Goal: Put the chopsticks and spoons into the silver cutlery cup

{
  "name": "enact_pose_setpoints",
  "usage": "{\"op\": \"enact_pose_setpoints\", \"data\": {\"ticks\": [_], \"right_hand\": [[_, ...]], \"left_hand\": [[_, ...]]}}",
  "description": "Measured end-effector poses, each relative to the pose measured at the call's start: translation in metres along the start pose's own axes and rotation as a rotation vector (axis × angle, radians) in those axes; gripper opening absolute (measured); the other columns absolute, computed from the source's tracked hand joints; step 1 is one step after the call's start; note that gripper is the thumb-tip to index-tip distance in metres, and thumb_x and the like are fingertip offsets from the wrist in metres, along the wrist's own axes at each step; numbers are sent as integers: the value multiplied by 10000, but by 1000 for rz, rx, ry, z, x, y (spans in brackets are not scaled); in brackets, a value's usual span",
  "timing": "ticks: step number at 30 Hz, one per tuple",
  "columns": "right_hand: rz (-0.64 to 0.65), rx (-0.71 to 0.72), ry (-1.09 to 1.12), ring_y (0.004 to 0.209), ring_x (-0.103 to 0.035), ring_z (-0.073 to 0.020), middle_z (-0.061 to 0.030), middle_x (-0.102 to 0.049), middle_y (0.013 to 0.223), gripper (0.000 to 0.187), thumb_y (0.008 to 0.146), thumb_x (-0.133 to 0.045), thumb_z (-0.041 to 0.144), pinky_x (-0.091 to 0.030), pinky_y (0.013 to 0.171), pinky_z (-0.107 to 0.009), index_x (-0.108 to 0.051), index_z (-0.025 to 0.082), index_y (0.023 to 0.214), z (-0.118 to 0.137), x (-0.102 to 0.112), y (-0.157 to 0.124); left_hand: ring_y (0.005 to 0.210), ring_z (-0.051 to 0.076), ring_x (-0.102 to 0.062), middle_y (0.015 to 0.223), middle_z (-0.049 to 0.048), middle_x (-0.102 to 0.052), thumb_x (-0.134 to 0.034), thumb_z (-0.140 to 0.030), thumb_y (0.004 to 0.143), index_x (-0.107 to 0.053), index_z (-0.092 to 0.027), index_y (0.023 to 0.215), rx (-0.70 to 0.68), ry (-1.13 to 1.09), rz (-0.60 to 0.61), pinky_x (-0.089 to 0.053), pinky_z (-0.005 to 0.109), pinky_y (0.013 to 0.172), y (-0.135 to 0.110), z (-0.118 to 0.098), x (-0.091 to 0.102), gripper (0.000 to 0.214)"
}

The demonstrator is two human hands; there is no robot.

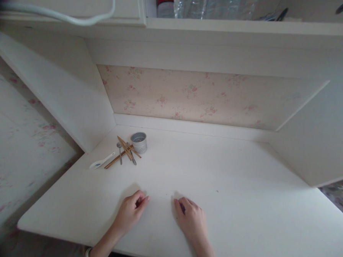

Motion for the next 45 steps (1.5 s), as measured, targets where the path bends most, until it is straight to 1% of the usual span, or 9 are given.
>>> {"op": "enact_pose_setpoints", "data": {"ticks": [8, 14, 19, 34, 45], "right_hand": [[-14, -9, -12, 665, -662, -181, -15, -711, 736, 441, 979, -368, 494, -361, 588, -253, -657, 246, 756, 1, 2, 0], [-26, 15, -15, 673, -664, -177, -15, -716, 752, 435, 983, -365, 476, -369, 595, -247, -665, 244, 769, 5, 5, -1], [-41, 21, -37, 657, -656, -176, -15, -701, 726, 446, 983, -360, 478, -362, 585, -254, -649, 237, 743, 7, 6, -1], [-56, 37, -56, 674, -649, -175, -7, -686, 740, 410, 994, -360, 447, -361, 600, -256, -617, 235, 757, 10, 5, -4], [-67, 45, -48, 676, -657, -180, -17, -694, 747, 417, 990, -360, 448, -372, 596, -263, -636, 232, 763, 12, 7, -4]], "left_hand": [[561, 109, -472, 587, -44, -475, -432, -416, 957, -440, -204, 701, -7, 8, 3, -316, 230, 582, 0, 0, -1, 332], [564, 106, -471, 588, -48, -473, -428, -407, 959, -443, -201, 704, -3, 24, 10, -311, 230, 588, 2, 0, -2, 328], [558, 106, -470, 582, -46, -478, -430, -403, 955, -456, -197, 696, 2, 46, 4, -307, 230, 581, 1, -1, 0, 332], [545, 110, -473, 572, -41, -476, -420, -403, 955, -464, -201, 694, -29, 68, -14, -312, 219, 565, 2, 0, 0, 333], [546, 115, -488, 569, -38, -481, -407, -401, 957, -465, -203, 701, -22, 76, 13, -315, 219, 569, 2, -1, -2, 329]]}}
Point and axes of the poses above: each hand's wrist, its own y-axis towards the middle knuckle, its own x-axis out of the back of the hand, z = x × y, the point moved 10 cm from there along y, towards the middle knuckle
